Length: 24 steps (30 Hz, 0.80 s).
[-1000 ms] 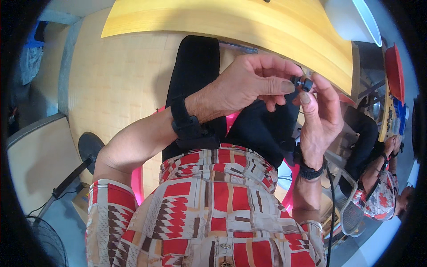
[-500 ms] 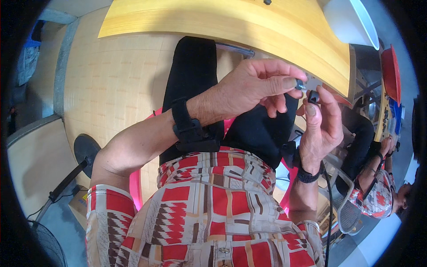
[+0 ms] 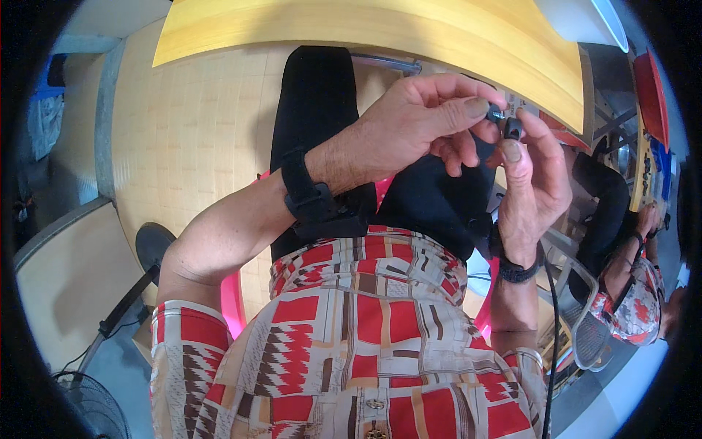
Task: Assembling small plastic components by hand at a workstation.
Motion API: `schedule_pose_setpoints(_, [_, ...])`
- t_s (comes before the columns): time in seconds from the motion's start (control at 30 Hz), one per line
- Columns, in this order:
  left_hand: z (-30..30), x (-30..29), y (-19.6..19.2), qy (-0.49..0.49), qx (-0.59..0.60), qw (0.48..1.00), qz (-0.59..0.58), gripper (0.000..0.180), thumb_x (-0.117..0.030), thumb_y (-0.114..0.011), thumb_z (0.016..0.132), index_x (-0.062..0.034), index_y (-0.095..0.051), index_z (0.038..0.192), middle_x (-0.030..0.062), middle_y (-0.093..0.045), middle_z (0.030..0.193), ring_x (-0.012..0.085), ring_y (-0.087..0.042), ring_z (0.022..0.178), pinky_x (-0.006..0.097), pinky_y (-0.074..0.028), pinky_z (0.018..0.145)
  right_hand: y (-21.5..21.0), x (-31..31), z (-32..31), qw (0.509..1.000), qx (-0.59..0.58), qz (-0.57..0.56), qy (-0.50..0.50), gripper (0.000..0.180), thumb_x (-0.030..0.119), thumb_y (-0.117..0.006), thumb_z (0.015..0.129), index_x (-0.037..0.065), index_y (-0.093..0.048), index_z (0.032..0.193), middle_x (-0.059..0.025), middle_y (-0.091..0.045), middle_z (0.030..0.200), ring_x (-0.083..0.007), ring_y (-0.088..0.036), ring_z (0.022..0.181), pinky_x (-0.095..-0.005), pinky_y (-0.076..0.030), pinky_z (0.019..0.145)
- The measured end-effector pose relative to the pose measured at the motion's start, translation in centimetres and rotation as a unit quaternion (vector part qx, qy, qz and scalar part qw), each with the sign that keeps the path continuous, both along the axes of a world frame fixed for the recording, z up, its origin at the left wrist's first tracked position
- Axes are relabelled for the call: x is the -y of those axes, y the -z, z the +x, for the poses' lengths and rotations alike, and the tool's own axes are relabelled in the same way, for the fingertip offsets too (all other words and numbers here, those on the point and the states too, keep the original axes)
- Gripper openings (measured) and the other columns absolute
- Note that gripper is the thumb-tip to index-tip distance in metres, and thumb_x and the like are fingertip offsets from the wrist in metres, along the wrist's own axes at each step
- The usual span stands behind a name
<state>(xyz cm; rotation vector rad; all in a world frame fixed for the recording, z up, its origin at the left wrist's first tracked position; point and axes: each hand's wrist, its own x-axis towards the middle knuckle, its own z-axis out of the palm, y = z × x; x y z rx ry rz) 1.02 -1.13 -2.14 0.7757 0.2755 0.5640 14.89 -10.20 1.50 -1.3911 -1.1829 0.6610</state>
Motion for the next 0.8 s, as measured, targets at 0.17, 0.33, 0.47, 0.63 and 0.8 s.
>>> schedule_pose_setpoints(0.17, [-0.16, 0.14, -0.23, 0.003, -0.016, 1.000, 0.009, 0.030, -0.020, -0.047, 0.090, -0.0033, -0.049, 0.116, 0.0064, -0.061, 0.088, 0.0107, -0.061, 0.067, 0.021, -0.051, 0.053, -0.16, -0.01, -0.26, 0.997, -0.072, -0.002, -0.020, 0.030, 0.002, -0.060, 0.081, 0.000, -0.055, 0.110, -0.0049, -0.060, 0.091, -0.0094, -0.056, 0.082, -0.0216, -0.047, 0.070])
schedule_pose_setpoints(0.33, [-0.16, 0.17, -0.30, 0.008, -0.009, 1.000, -0.007, 0.030, -0.019, -0.050, 0.089, -0.0048, -0.050, 0.116, 0.0061, -0.061, 0.088, 0.0100, -0.060, 0.065, 0.019, -0.050, 0.053, 0.29, 0.26, 0.03, 1.000, -0.015, -0.004, 0.005, 0.030, 0.002, -0.060, 0.081, 0.000, -0.055, 0.110, -0.0056, -0.060, 0.091, -0.0091, -0.056, 0.080, -0.0202, -0.047, 0.066])
schedule_pose_setpoints(0.47, [-0.60, 0.03, -0.68, 0.000, -0.035, 0.999, 0.028, 0.031, -0.016, -0.054, 0.087, -0.0052, -0.051, 0.116, 0.0050, -0.061, 0.088, 0.0087, -0.059, 0.066, 0.019, -0.049, 0.054, 0.33, 0.18, -0.43, 0.999, -0.044, 0.000, 0.017, 0.032, 0.002, -0.061, 0.080, 0.001, -0.055, 0.110, -0.0053, -0.060, 0.090, -0.0086, -0.056, 0.078, -0.0204, -0.048, 0.063])
schedule_pose_setpoints(0.63, [-0.55, -0.08, -0.78, -0.007, -0.043, 0.998, 0.046, 0.031, -0.011, -0.059, 0.083, -0.0052, -0.054, 0.113, 0.0036, -0.062, 0.087, 0.0069, -0.058, 0.066, 0.018, -0.049, 0.054, 0.27, 0.15, -0.40, 0.999, -0.049, 0.006, 0.022, 0.034, 0.000, -0.063, 0.078, 0.001, -0.054, 0.111, -0.0051, -0.059, 0.091, -0.0085, -0.055, 0.076, -0.0201, -0.048, 0.062])
schedule_pose_setpoints(0.8, [-0.44, -0.04, -0.83, -0.018, -0.039, 0.997, 0.063, 0.029, -0.010, -0.059, 0.083, -0.0048, -0.055, 0.112, 0.0035, -0.062, 0.086, 0.0070, -0.058, 0.066, 0.018, -0.048, 0.054, 0.54, 0.15, -0.02, 0.999, -0.045, 0.021, 0.010, 0.035, -0.002, -0.063, 0.077, 0.001, -0.055, 0.110, -0.0049, -0.056, 0.092, -0.0090, -0.054, 0.077, -0.0199, -0.048, 0.062])
